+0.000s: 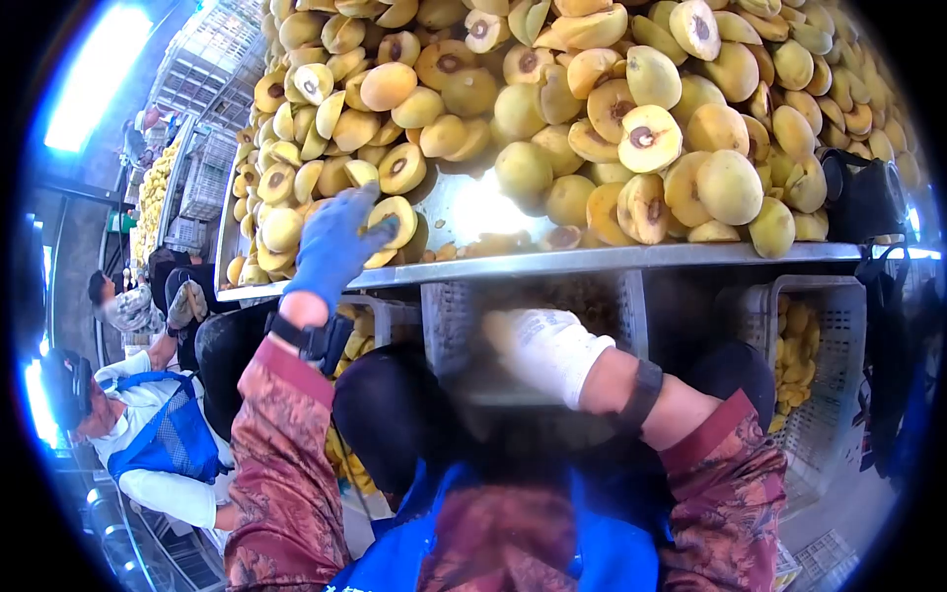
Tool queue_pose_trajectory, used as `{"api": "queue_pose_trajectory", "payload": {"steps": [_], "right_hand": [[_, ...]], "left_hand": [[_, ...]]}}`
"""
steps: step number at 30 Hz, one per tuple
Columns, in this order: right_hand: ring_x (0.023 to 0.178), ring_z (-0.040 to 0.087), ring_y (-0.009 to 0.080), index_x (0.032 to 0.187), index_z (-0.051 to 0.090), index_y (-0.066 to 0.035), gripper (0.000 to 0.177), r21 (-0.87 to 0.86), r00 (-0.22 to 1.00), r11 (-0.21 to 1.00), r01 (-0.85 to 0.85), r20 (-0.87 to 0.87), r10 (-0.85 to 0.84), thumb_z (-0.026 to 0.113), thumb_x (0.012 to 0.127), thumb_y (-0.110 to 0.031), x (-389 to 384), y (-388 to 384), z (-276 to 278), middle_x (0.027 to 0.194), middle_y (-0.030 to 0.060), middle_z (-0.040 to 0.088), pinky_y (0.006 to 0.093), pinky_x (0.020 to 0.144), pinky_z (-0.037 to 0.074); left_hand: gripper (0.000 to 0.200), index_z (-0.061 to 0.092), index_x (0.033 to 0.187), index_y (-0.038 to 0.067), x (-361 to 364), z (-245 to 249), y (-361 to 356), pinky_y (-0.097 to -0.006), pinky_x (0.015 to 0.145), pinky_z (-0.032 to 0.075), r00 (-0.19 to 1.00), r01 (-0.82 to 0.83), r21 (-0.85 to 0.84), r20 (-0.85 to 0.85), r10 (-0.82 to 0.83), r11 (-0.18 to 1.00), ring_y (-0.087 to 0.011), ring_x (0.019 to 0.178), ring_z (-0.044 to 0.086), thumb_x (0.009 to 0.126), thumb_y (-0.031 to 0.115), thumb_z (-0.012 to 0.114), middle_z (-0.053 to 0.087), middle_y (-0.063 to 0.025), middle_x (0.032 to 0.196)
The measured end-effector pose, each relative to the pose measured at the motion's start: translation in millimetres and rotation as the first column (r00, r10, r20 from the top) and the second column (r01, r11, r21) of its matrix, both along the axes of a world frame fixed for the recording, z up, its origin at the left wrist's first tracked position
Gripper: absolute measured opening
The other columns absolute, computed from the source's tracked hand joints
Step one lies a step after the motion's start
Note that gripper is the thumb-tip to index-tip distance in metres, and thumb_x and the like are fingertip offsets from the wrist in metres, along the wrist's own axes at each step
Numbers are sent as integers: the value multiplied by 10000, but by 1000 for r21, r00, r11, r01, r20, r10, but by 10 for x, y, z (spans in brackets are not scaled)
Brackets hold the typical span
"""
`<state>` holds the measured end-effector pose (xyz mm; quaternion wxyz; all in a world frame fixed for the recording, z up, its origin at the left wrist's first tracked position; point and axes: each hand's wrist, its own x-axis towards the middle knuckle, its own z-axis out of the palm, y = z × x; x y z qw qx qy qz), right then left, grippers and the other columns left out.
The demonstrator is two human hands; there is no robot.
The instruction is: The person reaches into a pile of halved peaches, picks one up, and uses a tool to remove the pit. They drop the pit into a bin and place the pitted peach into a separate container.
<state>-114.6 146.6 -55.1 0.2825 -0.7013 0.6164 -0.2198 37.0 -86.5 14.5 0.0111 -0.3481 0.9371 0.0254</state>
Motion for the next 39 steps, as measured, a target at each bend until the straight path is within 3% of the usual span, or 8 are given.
{"api": "queue_pose_trajectory", "payload": {"steps": [8, 13, 19, 21, 27, 29, 35, 39], "right_hand": [[838, 628, 396, 1097, 535, -3, 400, 246, 749, 939, 240, 568, -340, 643, 832, -283, -30, -171, 415, 925, 215, 649, 444, 761, 488], [940, 630, 359, 1226, 497, -12, 503, 440, 635, 872, 217, 614, -468, 651, 870, -333, -65, -188, 667, 995, 245, 642, 420, 831, 479], [969, 597, 405, 1159, 481, 44, 479, 0, 734, 870, 494, 535, -417, 669, 867, -286, 27, -149, 395, 1028, 284, 601, 449, 814, 464], [928, 598, 423, 1094, 486, 37, 427, -21, 793, 888, 459, 461, -399, 667, 860, -271, -6, -155, 372, 956, 285, 600, 463, 785, 468], [782, 599, 440, 1000, 473, 31, 342, -92, 855, 901, 424, 368, -365, 640, 854, -229, 18, -155, 289, 791, 256, 602, 488, 681, 472], [765, 602, 437, 1003, 470, 33, 322, -110, 866, 901, 420, 345, -362, 622, 861, -214, 25, -162, 271, 778, 251, 606, 492, 667, 472], [765, 604, 427, 995, 464, 26, 246, -170, 864, 886, 431, 362, -351, 566, 878, -165, 86, -156, 134, 763, 239, 609, 491, 663, 468], [749, 601, 418, 987, 471, 8, 208, -13, 808, 910, 414, 465, -361, 551, 881, -151, 139, -186, 200, 752, 222, 609, 482, 645, 458]], "left_hand": [[512, 536, 1211, 51, -218, -286, -77, -422, 879, 474, 972, 180, 221, -188, -139, 958, -402, 994, 590, 735, 147, 695, 598, -229, 1089], [518, 513, 1271, -28, -340, -163, 311, -236, 771, 503, 619, 343, 784, -603, 503, 518, -135, 934, 629, 759, -15, 593, 622, -70, 1085], [530, 501, 1258, -11, -311, -213, 852, -258, 845, 481, 266, 619, 775, -358, 895, 127, -203, 1026, 595, 769, 77, 683, 586, -149, 1197], [493, 512, 1236, -11, -176, -522, 921, -313, 851, 483, 551, 242, 197, -834, 32, 950, -261, 1022, 593, 784, 64, 694, 602, -177, 1160], [367, 502, 1288, 3, -220, -379, 1095, -341, 884, 525, 582, 239, 485, -765, 276, 841, -222, 1039, 617, 1000, 224, 440, 600, -113, 1203], [425, 529, 1254, -3, -369, -233, 1204, -409, 910, 514, 305, 378, 813, -561, 769, 443, -274, 1050, 613, 1006, 318, 405, 599, -135, 1205], [467, 533, 1237, -12, -425, -337, 1178, -466, 968, 471, 188, 693, 694, -435, 880, 195, -288, 1100, 575, 1011, 380, 414, 594, -149, 1189], [474, 534, 1227, -9, -353, -459, 1137, -453, 964, 474, 484, 292, 420, -840, 246, 859, -272, 1065, 582, 1011, 396, 417, 600, -143, 1144]]}}
